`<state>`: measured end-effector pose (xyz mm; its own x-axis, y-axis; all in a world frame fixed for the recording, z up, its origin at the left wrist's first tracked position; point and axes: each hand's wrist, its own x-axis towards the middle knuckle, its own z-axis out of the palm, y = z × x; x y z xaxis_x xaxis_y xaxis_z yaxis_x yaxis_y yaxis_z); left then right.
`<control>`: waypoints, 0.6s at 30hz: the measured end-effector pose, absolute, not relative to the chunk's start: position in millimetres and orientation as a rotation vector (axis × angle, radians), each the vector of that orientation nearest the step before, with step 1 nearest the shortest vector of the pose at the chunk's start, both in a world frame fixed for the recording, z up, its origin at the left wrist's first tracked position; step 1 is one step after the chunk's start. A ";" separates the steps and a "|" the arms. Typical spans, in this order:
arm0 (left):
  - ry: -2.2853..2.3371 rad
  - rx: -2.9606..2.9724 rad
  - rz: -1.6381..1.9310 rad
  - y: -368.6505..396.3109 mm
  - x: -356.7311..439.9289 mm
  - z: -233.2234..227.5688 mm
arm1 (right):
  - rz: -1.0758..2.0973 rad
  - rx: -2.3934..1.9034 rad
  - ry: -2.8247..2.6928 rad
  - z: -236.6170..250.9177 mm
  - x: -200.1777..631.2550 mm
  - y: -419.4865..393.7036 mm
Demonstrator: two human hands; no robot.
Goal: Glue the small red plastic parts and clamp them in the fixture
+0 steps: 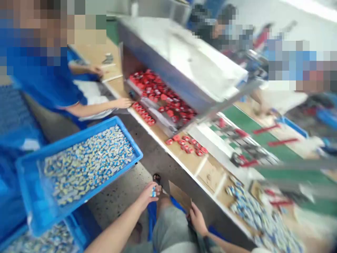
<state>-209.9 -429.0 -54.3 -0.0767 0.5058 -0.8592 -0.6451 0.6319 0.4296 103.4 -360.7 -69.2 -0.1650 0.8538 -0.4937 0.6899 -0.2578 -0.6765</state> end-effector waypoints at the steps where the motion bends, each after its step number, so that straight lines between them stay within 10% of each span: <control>1: 1.330 -0.054 0.944 -413.9 -204.9 -22.5 | 1.488 -1.895 -1.702 -45.4 109.1 -365.4; 8: 1.199 0.524 0.488 -244.4 -112.4 112.1 | 1.473 -1.907 -0.899 22.9 172.2 -352.4; 18: 1.137 1.050 0.105 -90.6 150.5 102.9 | 1.009 -2.023 -0.236 9.8 251.3 -339.0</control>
